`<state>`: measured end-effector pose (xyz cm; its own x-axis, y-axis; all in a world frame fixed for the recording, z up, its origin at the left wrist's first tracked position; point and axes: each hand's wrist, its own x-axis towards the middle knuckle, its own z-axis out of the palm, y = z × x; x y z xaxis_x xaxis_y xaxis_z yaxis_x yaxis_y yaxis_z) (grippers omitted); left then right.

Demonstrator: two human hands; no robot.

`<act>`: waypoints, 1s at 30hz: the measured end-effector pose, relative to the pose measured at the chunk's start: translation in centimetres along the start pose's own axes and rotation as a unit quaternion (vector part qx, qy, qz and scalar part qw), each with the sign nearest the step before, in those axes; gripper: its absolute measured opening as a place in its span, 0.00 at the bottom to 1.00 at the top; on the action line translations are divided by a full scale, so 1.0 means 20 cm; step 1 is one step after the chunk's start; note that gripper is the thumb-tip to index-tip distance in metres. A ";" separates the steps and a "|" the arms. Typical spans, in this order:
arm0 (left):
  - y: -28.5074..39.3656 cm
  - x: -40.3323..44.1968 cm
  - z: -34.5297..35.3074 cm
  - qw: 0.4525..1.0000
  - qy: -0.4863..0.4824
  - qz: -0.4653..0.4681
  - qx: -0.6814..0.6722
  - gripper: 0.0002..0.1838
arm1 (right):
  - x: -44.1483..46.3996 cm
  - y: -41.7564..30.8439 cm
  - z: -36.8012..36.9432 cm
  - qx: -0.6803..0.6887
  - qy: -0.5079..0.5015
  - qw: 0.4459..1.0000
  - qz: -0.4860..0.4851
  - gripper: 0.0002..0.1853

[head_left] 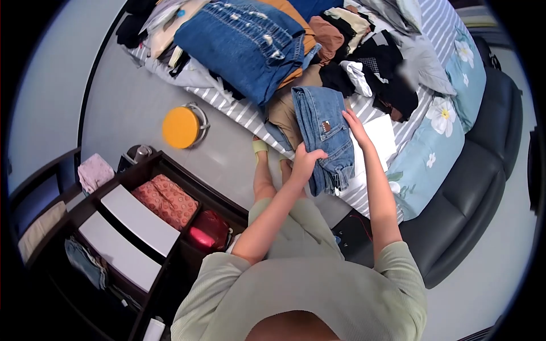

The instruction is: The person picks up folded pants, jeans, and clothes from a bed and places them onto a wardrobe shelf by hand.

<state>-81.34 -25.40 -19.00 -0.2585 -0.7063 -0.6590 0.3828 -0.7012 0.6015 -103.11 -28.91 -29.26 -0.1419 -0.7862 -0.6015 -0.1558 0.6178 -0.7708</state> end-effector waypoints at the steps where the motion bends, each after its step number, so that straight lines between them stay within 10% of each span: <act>1: 0.02 -0.01 -0.01 1.000 0.008 0.003 -0.001 0.18 | 0.00 0.04 0.01 -0.009 -0.002 1.000 -0.003 0.32; 16: 0.22 -0.22 -0.03 0.997 0.034 -0.013 -0.064 0.18 | -0.12 0.15 0.16 0.121 0.009 0.992 0.042 0.24; 27: 0.44 -0.51 0.04 0.996 0.020 -0.032 -0.078 0.22 | -0.47 0.12 0.01 0.443 -0.144 0.863 0.194 0.34; 30: 0.52 -0.62 0.01 0.995 0.036 -0.024 -0.091 0.23 | -0.47 0.19 -0.06 0.569 -0.364 0.722 0.149 0.36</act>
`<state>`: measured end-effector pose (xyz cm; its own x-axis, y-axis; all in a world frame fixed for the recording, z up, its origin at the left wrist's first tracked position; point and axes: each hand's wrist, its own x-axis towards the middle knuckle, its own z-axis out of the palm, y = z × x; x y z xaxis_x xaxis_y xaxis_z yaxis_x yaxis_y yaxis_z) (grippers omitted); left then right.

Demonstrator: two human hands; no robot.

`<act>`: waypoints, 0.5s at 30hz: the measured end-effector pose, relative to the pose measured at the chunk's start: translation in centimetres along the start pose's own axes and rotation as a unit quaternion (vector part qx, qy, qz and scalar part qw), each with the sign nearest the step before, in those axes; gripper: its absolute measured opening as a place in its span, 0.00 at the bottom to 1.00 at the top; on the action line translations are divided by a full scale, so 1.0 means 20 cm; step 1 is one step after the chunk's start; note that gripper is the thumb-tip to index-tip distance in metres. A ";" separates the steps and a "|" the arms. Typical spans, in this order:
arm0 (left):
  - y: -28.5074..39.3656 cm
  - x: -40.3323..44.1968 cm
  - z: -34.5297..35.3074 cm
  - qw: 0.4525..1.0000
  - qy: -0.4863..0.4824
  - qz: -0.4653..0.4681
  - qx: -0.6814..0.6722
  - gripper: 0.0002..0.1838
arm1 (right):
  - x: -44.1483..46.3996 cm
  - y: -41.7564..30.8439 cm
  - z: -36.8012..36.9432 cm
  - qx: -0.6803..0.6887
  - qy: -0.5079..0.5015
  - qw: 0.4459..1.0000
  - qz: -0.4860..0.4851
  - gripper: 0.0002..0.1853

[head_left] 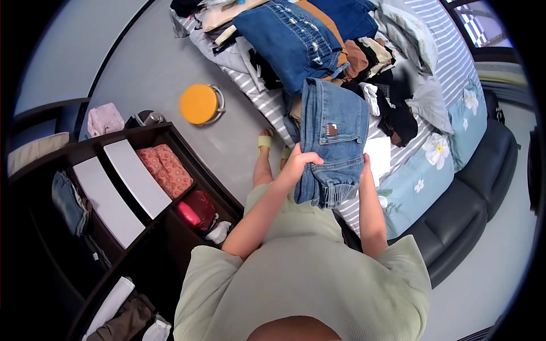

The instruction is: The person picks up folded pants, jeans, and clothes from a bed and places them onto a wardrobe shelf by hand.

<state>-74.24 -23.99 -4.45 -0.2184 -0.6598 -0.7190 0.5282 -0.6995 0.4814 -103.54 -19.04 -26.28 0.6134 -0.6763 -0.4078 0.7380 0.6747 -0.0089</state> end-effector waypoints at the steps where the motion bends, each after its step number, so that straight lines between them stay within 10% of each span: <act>1: 0.02 -0.03 -0.02 1.000 -0.005 0.007 -0.012 0.24 | 0.00 -0.01 0.02 -0.038 0.014 0.999 0.010 0.36; 10: 0.03 -0.24 -0.28 0.991 0.066 0.091 -0.073 0.30 | 0.19 0.06 0.96 -0.430 0.194 0.880 0.047 0.37; 15: 0.15 -0.38 -0.55 0.989 0.059 0.136 -0.014 0.30 | 0.43 0.24 1.30 -0.554 0.077 0.828 0.032 0.38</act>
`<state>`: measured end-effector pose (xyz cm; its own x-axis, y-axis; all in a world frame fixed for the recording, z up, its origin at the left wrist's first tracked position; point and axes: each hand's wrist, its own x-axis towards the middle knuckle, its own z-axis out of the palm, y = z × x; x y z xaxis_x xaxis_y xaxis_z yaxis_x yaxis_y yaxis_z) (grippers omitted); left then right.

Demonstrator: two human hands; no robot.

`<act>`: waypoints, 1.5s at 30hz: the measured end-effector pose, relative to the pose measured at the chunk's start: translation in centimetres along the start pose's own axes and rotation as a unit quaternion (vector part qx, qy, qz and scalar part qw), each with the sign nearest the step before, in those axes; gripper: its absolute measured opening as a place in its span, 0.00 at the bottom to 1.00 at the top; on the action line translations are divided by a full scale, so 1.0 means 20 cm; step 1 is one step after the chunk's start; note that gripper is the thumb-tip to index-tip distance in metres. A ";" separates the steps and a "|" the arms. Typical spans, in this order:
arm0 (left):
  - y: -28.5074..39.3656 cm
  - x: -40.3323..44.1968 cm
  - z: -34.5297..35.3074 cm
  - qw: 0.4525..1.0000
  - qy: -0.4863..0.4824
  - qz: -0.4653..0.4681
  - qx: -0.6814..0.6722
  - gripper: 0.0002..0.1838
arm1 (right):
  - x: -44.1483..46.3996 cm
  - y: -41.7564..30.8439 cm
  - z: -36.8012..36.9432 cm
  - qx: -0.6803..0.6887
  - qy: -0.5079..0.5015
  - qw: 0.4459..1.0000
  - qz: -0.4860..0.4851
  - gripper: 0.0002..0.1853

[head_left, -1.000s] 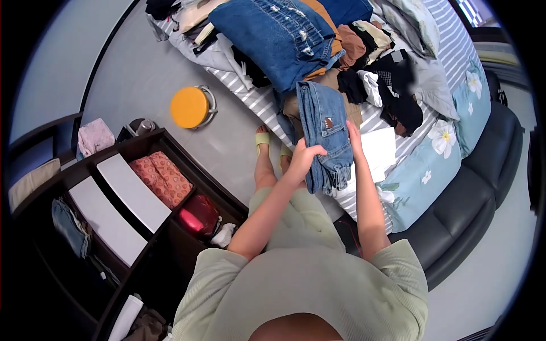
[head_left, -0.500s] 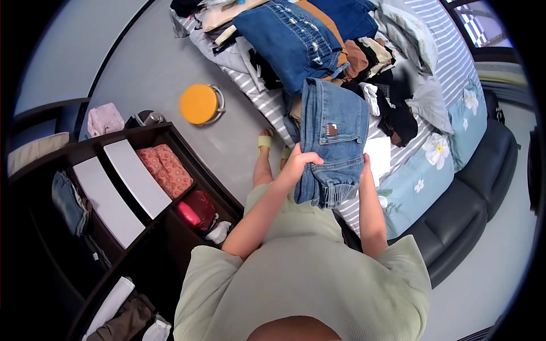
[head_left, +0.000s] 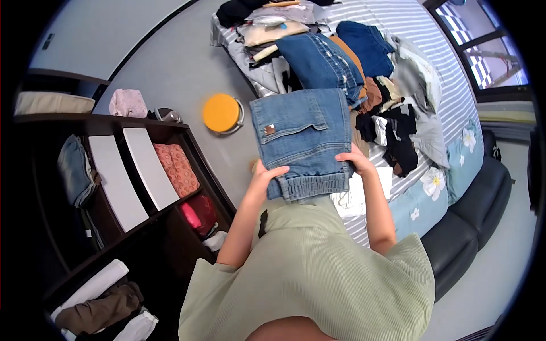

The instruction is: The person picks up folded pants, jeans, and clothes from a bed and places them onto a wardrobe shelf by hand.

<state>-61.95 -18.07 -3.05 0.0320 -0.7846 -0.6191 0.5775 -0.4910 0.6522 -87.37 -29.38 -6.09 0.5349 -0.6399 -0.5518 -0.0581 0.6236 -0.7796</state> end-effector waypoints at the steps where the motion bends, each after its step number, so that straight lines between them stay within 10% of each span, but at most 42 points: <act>1: 0.03 -0.01 -0.06 0.999 0.018 0.031 0.008 0.30 | 0.04 -0.04 0.07 -0.015 -0.021 1.000 -0.008 0.38; 21: 0.43 -0.25 -1.09 0.893 0.296 0.338 -0.033 0.28 | 0.65 -0.29 1.37 -0.248 -0.249 0.936 0.020 0.47; 34: 0.80 -0.29 -1.08 0.876 0.250 0.403 0.089 0.47 | 1.11 -0.60 1.64 -0.214 -0.288 0.932 -0.060 0.40; 45: 1.07 -0.20 -1.07 0.790 0.406 0.452 0.082 0.50 | 1.54 -0.93 2.02 -0.258 -0.408 0.871 -0.094 0.34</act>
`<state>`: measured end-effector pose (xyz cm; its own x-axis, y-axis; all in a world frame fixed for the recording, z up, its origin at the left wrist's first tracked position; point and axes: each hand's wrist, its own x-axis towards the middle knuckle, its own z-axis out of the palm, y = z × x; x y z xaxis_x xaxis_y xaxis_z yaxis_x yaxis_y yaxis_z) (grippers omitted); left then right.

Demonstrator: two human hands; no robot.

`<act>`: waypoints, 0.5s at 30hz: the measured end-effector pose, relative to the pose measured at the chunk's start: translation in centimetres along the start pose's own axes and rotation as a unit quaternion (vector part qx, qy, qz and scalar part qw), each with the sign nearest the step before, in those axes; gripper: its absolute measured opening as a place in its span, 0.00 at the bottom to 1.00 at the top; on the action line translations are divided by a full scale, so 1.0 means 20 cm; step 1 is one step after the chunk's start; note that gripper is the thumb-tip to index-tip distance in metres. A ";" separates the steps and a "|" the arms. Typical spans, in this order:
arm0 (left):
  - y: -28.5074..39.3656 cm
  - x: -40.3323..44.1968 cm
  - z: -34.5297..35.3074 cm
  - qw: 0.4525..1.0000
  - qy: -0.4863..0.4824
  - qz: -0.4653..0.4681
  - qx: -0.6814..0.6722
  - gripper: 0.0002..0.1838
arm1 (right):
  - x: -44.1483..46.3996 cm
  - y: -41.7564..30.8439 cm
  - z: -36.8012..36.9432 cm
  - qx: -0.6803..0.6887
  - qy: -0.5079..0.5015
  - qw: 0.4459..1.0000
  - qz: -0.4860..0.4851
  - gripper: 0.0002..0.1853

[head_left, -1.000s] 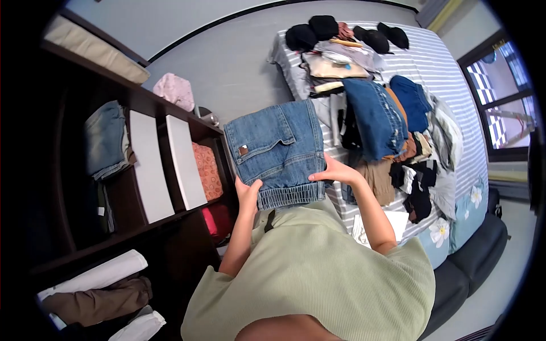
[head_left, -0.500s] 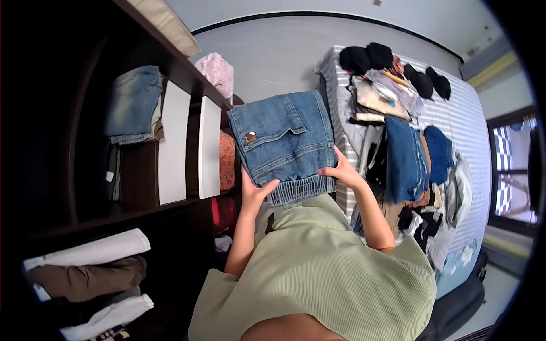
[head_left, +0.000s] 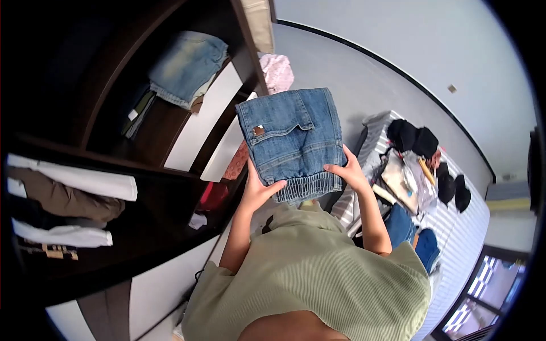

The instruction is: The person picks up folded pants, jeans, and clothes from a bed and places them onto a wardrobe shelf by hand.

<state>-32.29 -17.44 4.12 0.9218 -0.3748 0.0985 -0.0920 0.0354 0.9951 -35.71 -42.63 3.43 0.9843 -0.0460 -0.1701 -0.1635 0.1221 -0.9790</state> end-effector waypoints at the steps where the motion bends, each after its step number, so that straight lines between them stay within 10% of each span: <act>1: -0.01 0.00 0.00 1.000 0.020 0.002 0.001 0.49 | 0.04 -0.02 0.00 -0.015 -0.007 1.000 -0.002 0.33; 15: 0.04 0.21 -0.28 0.973 0.230 0.007 -0.010 0.43 | 0.57 -0.28 0.27 -0.111 -0.167 0.976 -0.081 0.46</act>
<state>-26.38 -13.74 5.29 0.9919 0.0799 0.0986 -0.1034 0.0582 0.9929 -23.14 -38.53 7.62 0.9588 0.2841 -0.0012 0.0226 -0.0803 -0.9965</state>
